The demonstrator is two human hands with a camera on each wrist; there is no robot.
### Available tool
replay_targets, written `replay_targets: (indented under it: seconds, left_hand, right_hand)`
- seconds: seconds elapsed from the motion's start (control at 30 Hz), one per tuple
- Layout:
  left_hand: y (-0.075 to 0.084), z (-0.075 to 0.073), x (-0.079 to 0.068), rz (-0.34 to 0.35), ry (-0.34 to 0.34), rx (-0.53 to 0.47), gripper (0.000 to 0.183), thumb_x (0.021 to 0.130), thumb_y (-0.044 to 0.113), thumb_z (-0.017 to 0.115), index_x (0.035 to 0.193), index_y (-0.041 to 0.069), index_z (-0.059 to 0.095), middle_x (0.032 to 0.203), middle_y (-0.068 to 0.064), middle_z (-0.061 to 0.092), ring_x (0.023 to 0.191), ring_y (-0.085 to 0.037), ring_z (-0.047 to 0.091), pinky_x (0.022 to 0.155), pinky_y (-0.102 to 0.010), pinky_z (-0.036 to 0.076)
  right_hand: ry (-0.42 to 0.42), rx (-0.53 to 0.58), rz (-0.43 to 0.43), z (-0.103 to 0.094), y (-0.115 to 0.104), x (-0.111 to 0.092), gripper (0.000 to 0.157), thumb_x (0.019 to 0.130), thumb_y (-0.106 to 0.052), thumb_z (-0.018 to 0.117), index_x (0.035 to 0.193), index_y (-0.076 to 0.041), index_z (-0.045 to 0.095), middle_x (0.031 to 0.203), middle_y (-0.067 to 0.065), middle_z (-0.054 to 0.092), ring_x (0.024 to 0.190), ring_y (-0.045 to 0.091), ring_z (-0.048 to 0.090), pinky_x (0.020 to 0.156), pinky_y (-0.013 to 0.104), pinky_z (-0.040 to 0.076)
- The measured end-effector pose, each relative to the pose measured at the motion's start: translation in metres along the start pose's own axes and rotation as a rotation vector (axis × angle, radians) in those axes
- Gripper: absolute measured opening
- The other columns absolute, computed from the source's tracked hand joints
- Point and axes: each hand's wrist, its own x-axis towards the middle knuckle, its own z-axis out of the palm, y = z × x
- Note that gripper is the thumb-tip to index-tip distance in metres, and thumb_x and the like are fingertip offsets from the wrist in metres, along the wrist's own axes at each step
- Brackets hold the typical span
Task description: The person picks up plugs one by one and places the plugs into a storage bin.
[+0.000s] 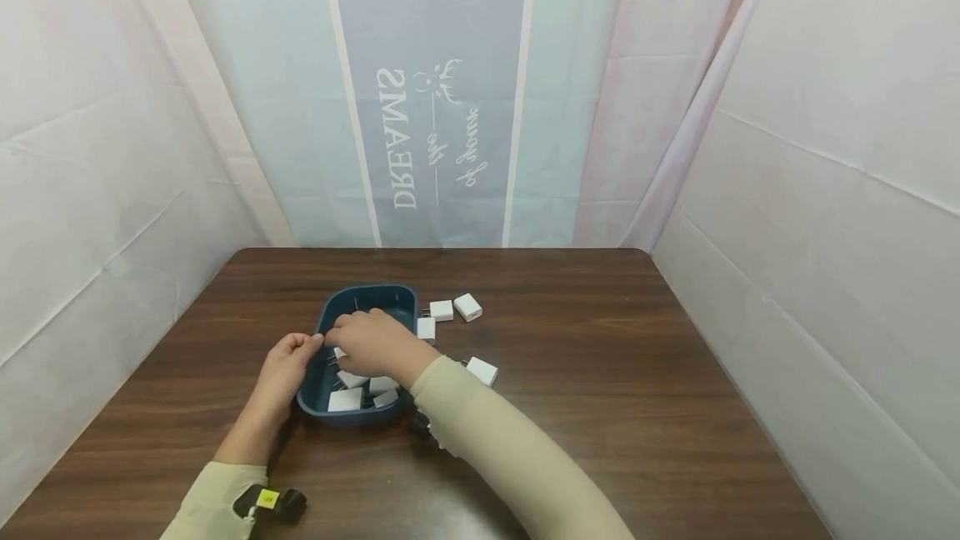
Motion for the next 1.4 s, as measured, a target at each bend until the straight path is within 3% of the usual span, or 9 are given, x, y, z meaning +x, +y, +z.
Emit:
replay_targets:
  seconds: [0.43, 0.77, 1.17, 1.4]
  left_hand:
    - [-0.002, 0.000, 0.002, 0.003, 0.020, 0.015, 0.034, 0.105, 0.037, 0.058, 0.104, 0.003, 0.052, 0.083, -0.001, 0.042, 0.083, -0.020, 0.044, 0.069, -0.031, 0.035]
    - [-0.001, 0.002, 0.001, 0.006, 0.031, 0.043, 0.035, 0.105, 0.037, 0.058, 0.104, 0.002, 0.054, 0.083, -0.002, 0.043, 0.084, -0.021, 0.045, 0.070, -0.033, 0.036]
    - [0.000, 0.000, 0.001, -0.009, 0.024, 0.057, 0.037, 0.105, 0.040, 0.056, 0.106, 0.002, 0.053, 0.086, -0.004, 0.043, 0.087, -0.023, 0.044, 0.073, -0.034, 0.035]
    - [0.000, 0.002, 0.000, -0.013, 0.023, 0.053, 0.038, 0.105, 0.040, 0.056, 0.107, 0.002, 0.053, 0.088, -0.005, 0.043, 0.089, -0.023, 0.044, 0.074, -0.035, 0.035]
  right_hand:
    - [0.075, 0.013, -0.028, -0.011, 0.007, -0.021, 0.037, 0.101, -0.035, 0.066, 0.136, -0.022, 0.065, 0.135, -0.004, 0.063, 0.124, 0.013, 0.059, 0.101, 0.031, 0.049]
    - [0.039, 0.144, 0.079, -0.023, 0.015, -0.042, 0.042, 0.102, -0.029, 0.064, 0.143, -0.017, 0.060, 0.140, 0.003, 0.060, 0.126, 0.017, 0.059, 0.101, 0.031, 0.051]
    - [0.063, 0.173, 0.136, -0.032, 0.028, -0.058, 0.042, 0.101, -0.028, 0.066, 0.141, -0.014, 0.061, 0.137, 0.005, 0.062, 0.122, 0.018, 0.062, 0.098, 0.033, 0.053]
    - [0.023, 0.198, 0.213, -0.035, 0.030, -0.068, 0.042, 0.099, -0.029, 0.068, 0.137, -0.012, 0.064, 0.133, 0.006, 0.064, 0.117, 0.018, 0.065, 0.094, 0.034, 0.055]
